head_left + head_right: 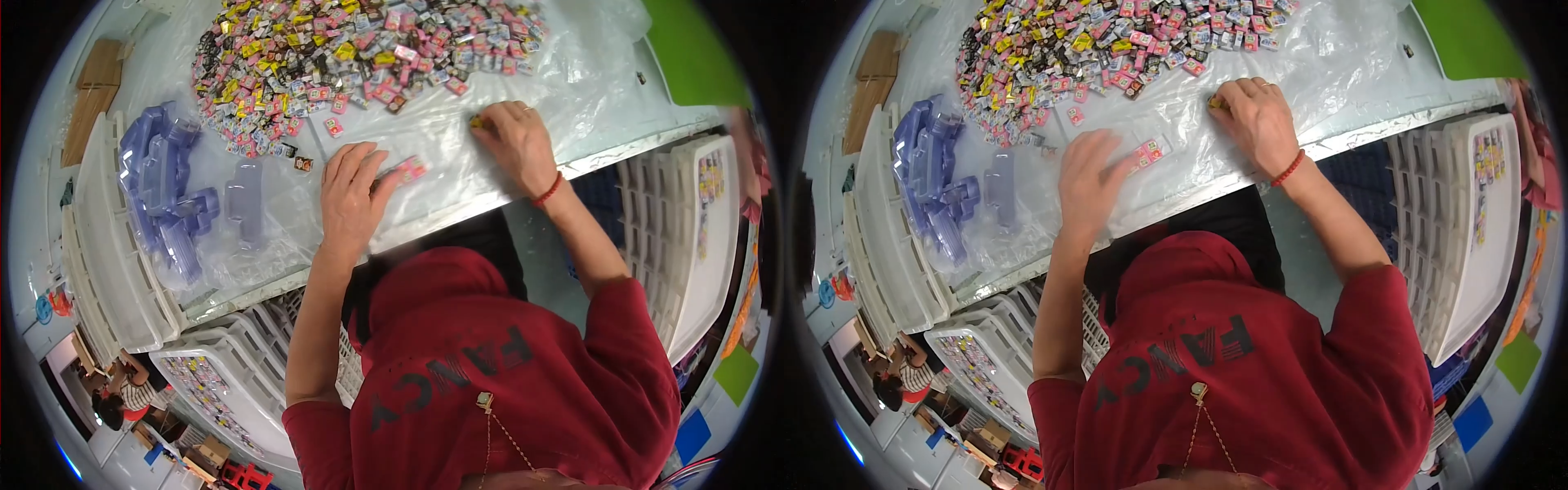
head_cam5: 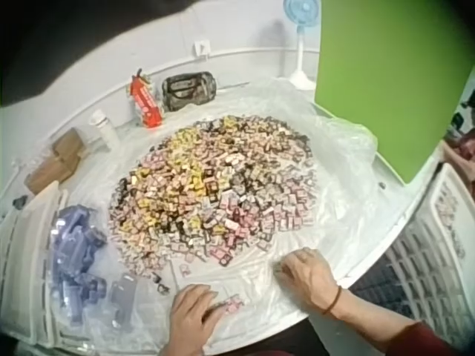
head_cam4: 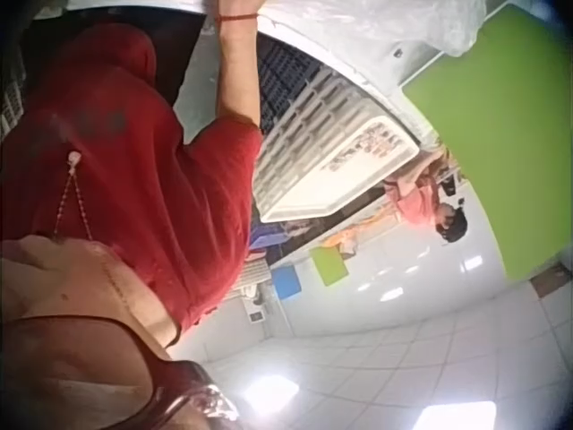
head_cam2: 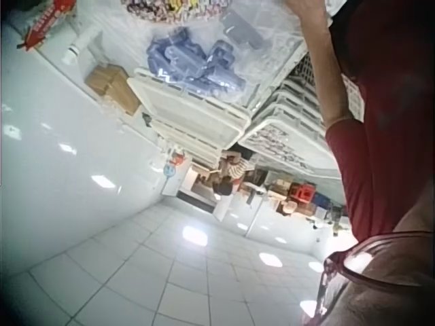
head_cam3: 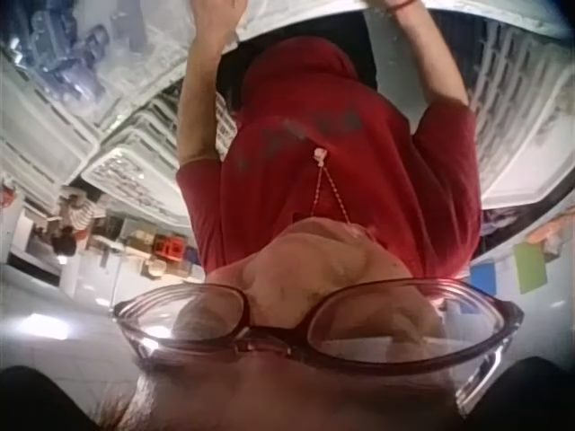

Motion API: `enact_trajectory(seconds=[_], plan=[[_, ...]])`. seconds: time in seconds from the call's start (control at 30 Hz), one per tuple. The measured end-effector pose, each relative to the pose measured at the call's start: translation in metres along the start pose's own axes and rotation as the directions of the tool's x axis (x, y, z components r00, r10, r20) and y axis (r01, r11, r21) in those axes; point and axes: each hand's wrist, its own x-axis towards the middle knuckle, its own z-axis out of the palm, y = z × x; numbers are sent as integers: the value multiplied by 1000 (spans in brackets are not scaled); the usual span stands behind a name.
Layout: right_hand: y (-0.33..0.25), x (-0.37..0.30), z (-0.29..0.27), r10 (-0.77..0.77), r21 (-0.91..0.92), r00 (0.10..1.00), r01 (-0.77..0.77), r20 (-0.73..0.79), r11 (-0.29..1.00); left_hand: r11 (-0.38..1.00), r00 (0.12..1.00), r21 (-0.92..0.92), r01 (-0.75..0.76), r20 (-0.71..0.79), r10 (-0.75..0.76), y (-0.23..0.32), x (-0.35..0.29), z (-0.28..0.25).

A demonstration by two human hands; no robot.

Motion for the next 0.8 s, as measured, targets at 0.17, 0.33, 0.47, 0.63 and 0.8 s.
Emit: enact_trajectory(seconds=[0.17, 0.33, 0.47, 0.63, 0.8], plan=[[0, -4, -5, -7, -27, 998, 9, 67, 1000, 999, 987, -44, -17, 161, 24, 11, 3, 2], [-39, 0, -13, -59, 220, 998, 59, -7, 974, 1000, 989, -26, -1, 148, 4, 3, -7, 9], [-66, -11, 13, -84, 194, 996, 81, 10, 978, 1000, 989, -23, -18, 147, 21, 2, -6, 15], [-75, -9, 18, -68, 102, 998, 68, -12, 992, 998, 992, -45, -38, 116, 43, -2, -8, 17], [-82, -13, 19, -31, 50, 999, 30, 15, 998, 998, 989, -9, -66, 134, 66, 3, -4, 15]])
